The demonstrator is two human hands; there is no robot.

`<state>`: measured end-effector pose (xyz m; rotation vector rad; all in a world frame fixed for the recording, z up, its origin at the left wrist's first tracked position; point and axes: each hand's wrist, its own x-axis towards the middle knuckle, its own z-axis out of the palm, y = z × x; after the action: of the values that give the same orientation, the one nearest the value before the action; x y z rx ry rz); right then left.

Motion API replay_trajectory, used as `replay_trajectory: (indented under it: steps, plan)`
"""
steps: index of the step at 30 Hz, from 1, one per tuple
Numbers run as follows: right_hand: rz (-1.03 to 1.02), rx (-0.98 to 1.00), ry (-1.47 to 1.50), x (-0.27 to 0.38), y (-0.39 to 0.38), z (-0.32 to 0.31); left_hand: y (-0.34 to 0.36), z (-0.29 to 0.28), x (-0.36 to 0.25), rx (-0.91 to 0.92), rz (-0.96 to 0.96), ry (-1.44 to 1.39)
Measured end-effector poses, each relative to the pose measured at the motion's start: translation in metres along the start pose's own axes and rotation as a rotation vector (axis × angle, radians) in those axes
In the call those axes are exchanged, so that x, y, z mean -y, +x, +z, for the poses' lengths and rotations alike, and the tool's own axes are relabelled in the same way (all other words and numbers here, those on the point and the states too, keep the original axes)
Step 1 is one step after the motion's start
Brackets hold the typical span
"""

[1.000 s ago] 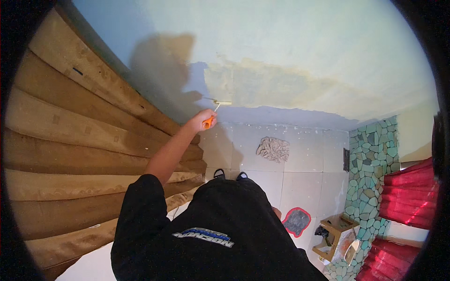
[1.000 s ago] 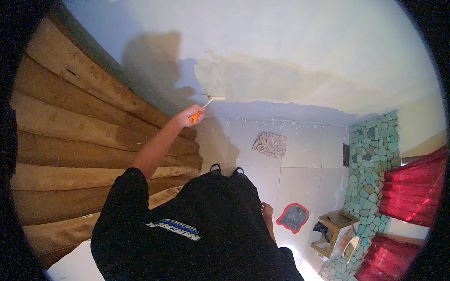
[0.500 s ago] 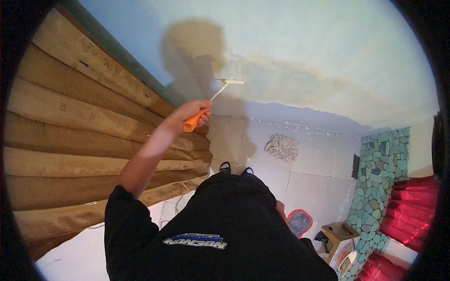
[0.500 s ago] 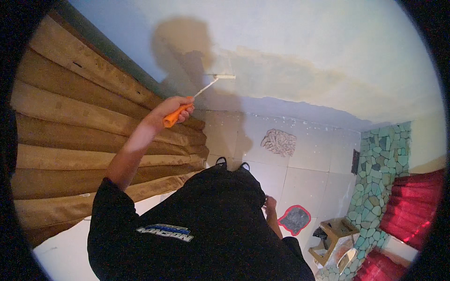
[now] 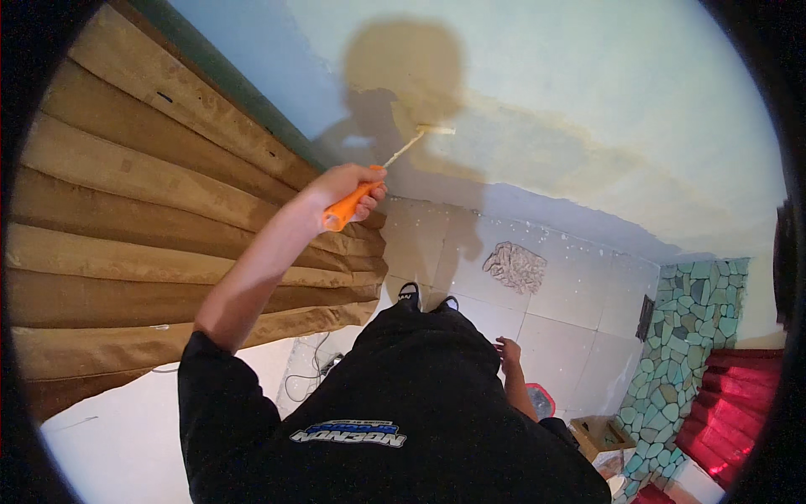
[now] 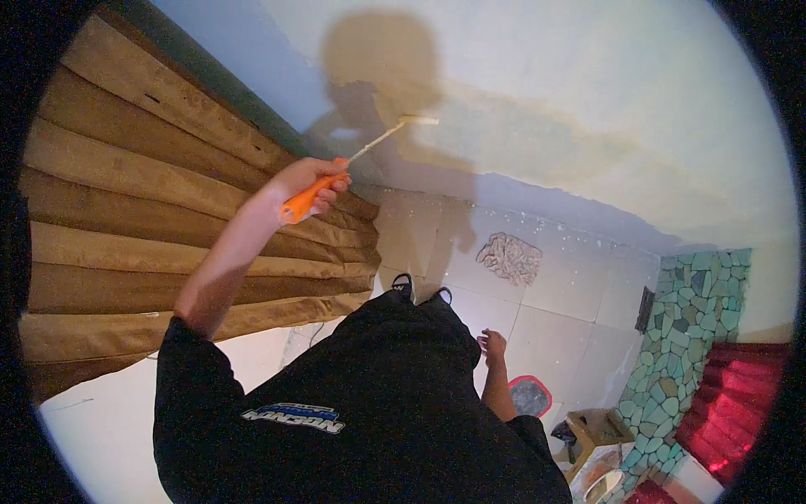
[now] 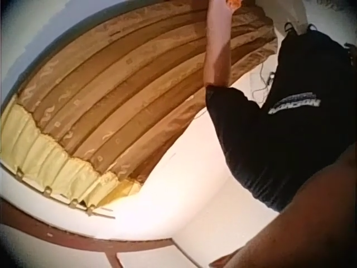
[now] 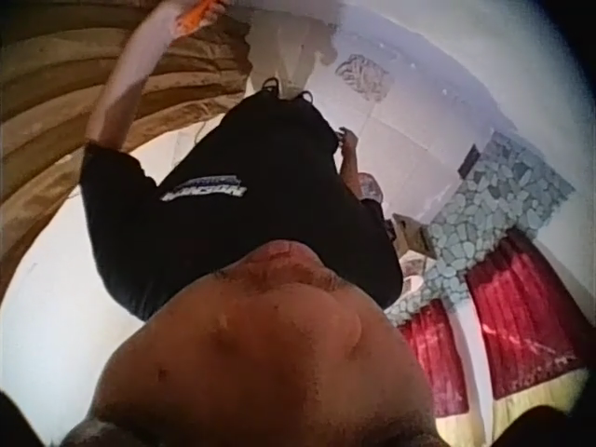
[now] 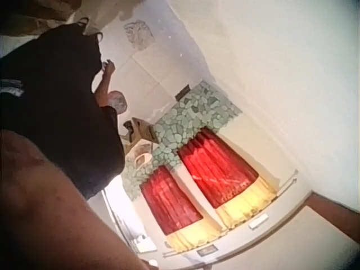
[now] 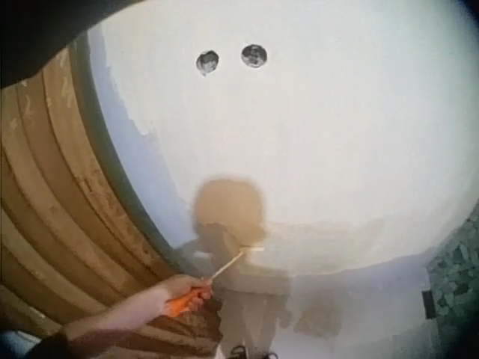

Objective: The recorder is painting a wall using a paint roller, periodically dipping the roller into a bucket of paint.

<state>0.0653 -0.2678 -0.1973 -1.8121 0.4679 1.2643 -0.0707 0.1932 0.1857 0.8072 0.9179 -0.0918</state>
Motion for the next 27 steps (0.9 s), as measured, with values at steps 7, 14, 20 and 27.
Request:
replay_trajectory:
  steps: [7, 14, 20, 27]
  plan:
    - [0.080, -0.059, -0.011, -0.027, -0.008, -0.045, 0.111, 0.003, 0.043, 0.009, 0.001, -0.035]
    - [-0.021, -0.032, 0.027, -0.039, -0.011, -0.079, 0.182, 0.007, 0.076, -0.078, -0.039, 0.005]
    - [-0.174, -0.059, -0.149, -0.038, -0.011, -0.079, 0.186, 0.007, 0.077, -0.081, -0.012, 0.043]
    - [-0.072, -0.092, -0.138, -0.015, -0.020, -0.066, 0.108, 0.024, 0.040, -0.011, -0.075, -0.070]
